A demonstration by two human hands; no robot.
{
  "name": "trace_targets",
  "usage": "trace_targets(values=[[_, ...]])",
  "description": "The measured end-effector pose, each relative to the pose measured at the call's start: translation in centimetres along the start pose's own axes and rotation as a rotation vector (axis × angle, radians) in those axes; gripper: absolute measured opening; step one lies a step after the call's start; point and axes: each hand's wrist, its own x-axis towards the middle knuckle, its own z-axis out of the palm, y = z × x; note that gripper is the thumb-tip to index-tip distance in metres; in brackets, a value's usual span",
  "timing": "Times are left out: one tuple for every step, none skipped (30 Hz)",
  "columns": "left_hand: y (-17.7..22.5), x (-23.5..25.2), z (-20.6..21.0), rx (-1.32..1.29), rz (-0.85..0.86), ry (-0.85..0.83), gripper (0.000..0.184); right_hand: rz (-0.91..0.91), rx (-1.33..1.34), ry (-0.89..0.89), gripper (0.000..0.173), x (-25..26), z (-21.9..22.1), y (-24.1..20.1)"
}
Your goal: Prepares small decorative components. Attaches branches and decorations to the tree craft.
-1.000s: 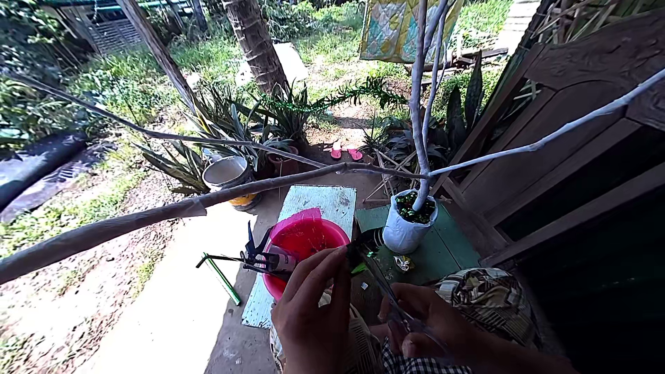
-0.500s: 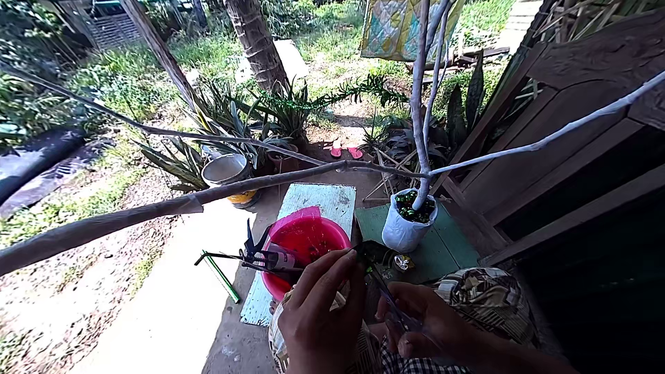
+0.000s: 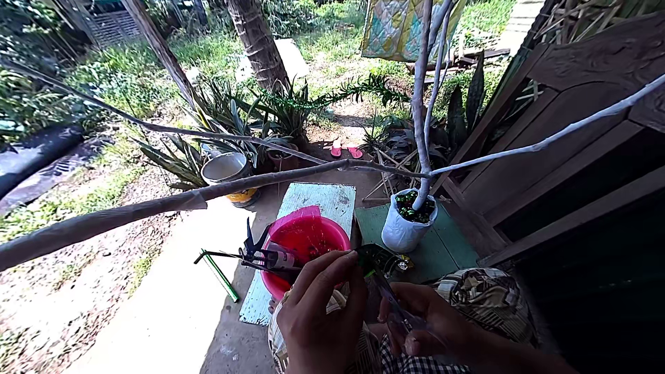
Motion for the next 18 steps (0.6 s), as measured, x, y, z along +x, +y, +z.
trace_targets(values=[[0.04,0.00,-0.01,-0.001,-0.004,0.001,0.015,-0.001,0.007,-0.004,0.040,-0.01,-0.01,0.03],[0.08,0.01,-0.02,-0.004,-0.006,0.004,0.014,-0.001,0.020,-0.009,0.041,-0.01,-0.05,0.10],[0.11,0.00,-0.03,-0.006,-0.010,0.006,0.014,0.000,0.038,-0.020,0.041,-0.02,-0.10,0.16],[0.16,0.00,-0.06,-0.008,-0.013,0.008,0.014,-0.002,0.060,-0.034,0.041,-0.02,-0.18,0.25],[0.18,0.02,-0.10,-0.008,-0.014,0.010,0.013,-0.006,0.077,-0.046,0.041,0.00,-0.25,0.36],[0.20,0.03,-0.13,-0.010,-0.015,0.011,0.013,-0.007,0.086,-0.053,0.042,-0.01,-0.28,0.42],[0.20,0.03,-0.16,-0.012,-0.016,0.010,0.013,-0.002,0.093,-0.054,0.041,-0.03,-0.27,0.44],[0.20,0.03,-0.18,-0.013,-0.017,0.010,0.013,0.004,0.094,-0.055,0.041,-0.04,-0.25,0.42],[0.19,0.03,-0.19,-0.012,-0.015,0.012,0.013,0.008,0.092,-0.054,0.041,-0.04,-0.22,0.36],[0.18,0.03,-0.19,-0.009,-0.011,0.015,0.013,0.013,0.085,-0.053,0.040,-0.03,-0.19,0.29],[0.17,0.01,-0.20,-0.004,-0.004,0.017,0.013,0.019,0.073,-0.046,0.039,-0.04,-0.12,0.19],[0.18,-0.02,-0.22,0.002,0.002,0.018,0.013,0.024,0.056,-0.035,0.038,-0.06,-0.02,0.12],[0.20,-0.04,-0.23,0.009,0.006,0.019,0.014,0.027,0.041,-0.026,0.038,-0.07,0.07,0.10],[0.20,-0.07,-0.23,0.013,0.008,0.019,0.015,0.024,0.025,-0.018,0.038,-0.07,0.11,0.13],[0.17,-0.10,-0.21,0.010,0.008,0.019,0.016,0.020,0.014,-0.011,0.038,-0.07,0.13,0.19],[0.12,-0.13,-0.20,0.003,0.007,0.016,0.017,0.013,0.006,-0.006,0.039,-0.06,0.12,0.25],[0.08,-0.14,-0.18,-0.005,0.005,0.014,0.017,0.010,0.001,-0.003,0.039,-0.05,0.12,0.30],[0.05,-0.16,-0.17,-0.011,0.003,0.012,0.018,0.011,-0.001,-0.001,0.039,-0.05,0.12,0.33]])
